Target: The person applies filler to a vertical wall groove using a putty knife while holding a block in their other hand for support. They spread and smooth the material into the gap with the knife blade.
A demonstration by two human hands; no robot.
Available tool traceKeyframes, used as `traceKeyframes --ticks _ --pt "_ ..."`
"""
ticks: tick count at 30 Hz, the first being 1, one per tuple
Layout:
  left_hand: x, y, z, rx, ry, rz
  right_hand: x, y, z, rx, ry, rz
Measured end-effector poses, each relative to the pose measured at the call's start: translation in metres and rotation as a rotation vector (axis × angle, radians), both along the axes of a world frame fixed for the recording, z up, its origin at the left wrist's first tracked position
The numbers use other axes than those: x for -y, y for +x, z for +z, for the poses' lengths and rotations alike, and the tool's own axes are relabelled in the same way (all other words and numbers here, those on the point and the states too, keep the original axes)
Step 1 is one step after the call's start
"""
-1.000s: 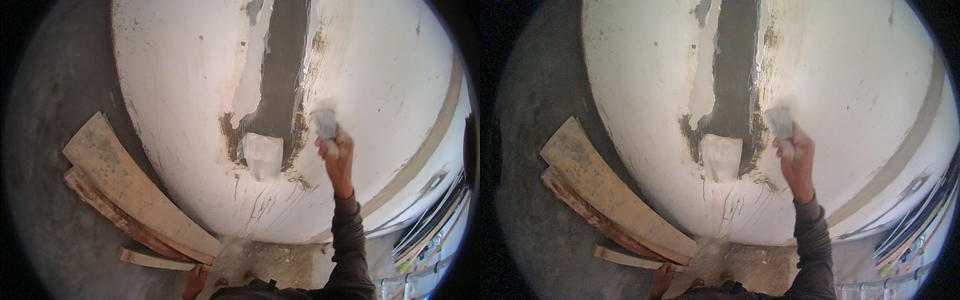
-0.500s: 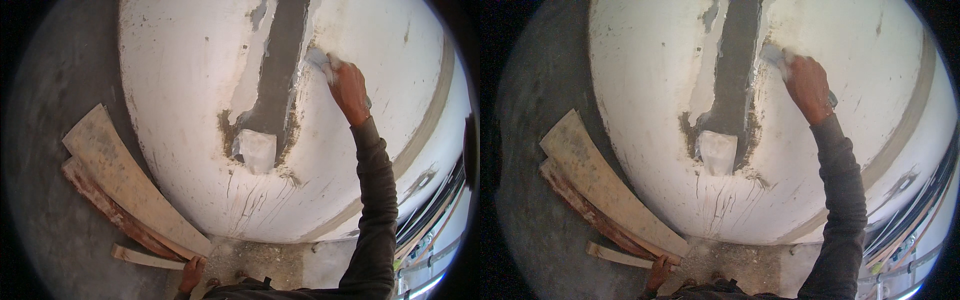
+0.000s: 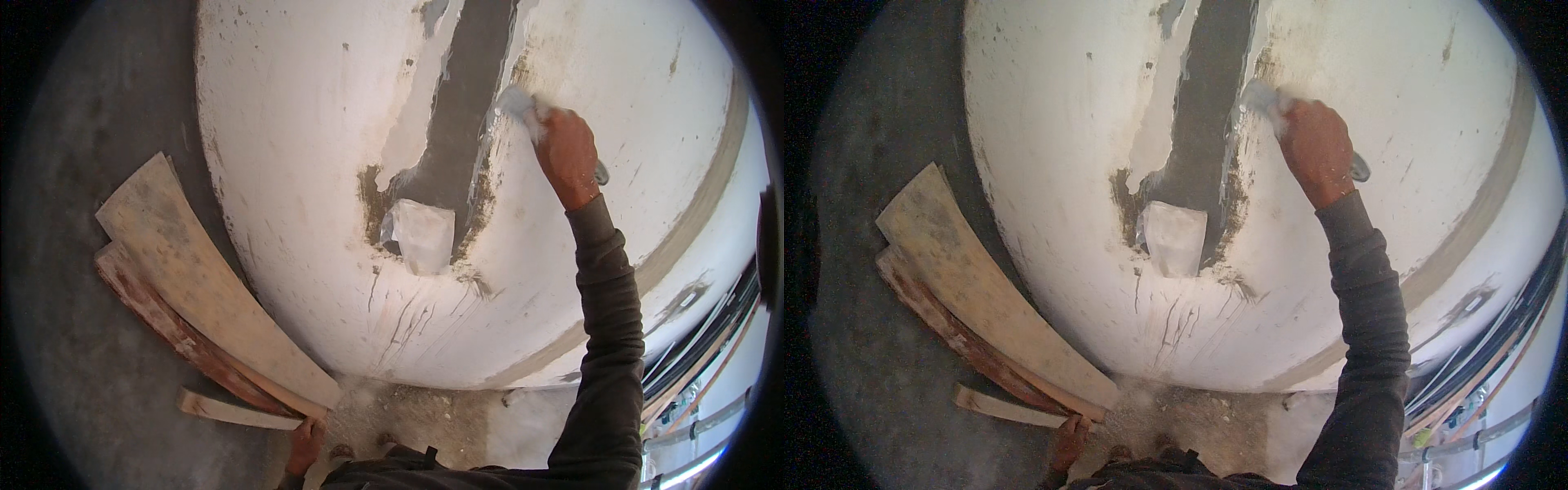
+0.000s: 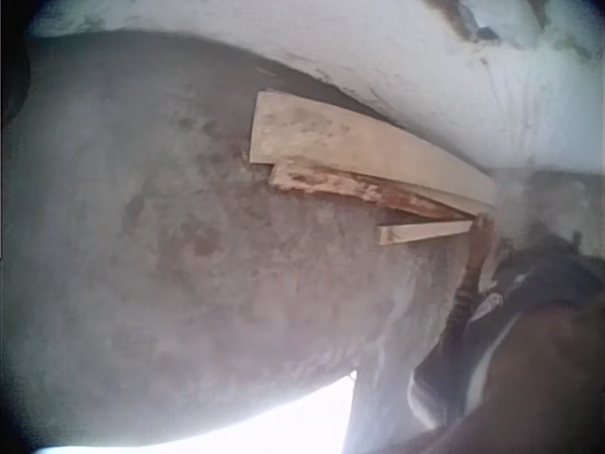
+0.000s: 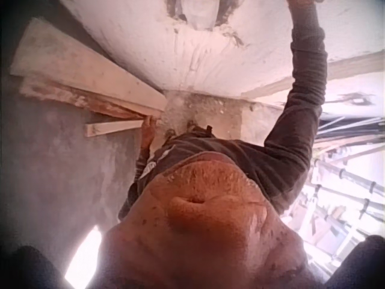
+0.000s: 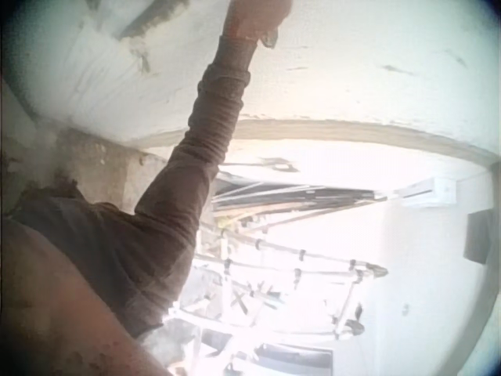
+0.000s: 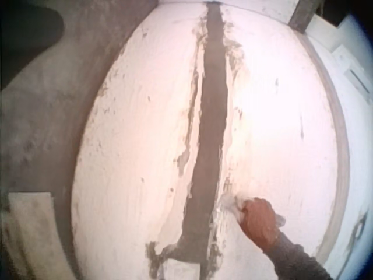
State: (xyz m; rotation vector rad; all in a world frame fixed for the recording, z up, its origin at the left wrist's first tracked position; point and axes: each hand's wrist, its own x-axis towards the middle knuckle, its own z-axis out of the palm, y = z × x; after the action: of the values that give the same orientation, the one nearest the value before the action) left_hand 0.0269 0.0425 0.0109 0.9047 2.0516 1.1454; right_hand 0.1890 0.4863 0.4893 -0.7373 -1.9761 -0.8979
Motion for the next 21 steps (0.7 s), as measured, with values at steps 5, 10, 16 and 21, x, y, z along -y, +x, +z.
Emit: traceKeyframes --ticks 5,10,16,21 --pt "-0.008 -0.002 0.005 -0.019 0.023 -0.017 -0.004 0.002 0.017 0.01 -0.009 -0.065" --pt "-0.009 -0.001 -0.009 -0.008 0.03 -0.017 -0.008 0.0 -0.016 0.001 0.075 0.045" --pt "0.001 -0.002 -0.007 0.011 -0.066 0.026 0.003 -0.008 0.01 -0.029 0.023 -0.043" --pt "0.006 -0.001 -0.017 0.107 -0.01 0.043 -0.014 0.001 -0.024 0.037 0.037 -0.02"
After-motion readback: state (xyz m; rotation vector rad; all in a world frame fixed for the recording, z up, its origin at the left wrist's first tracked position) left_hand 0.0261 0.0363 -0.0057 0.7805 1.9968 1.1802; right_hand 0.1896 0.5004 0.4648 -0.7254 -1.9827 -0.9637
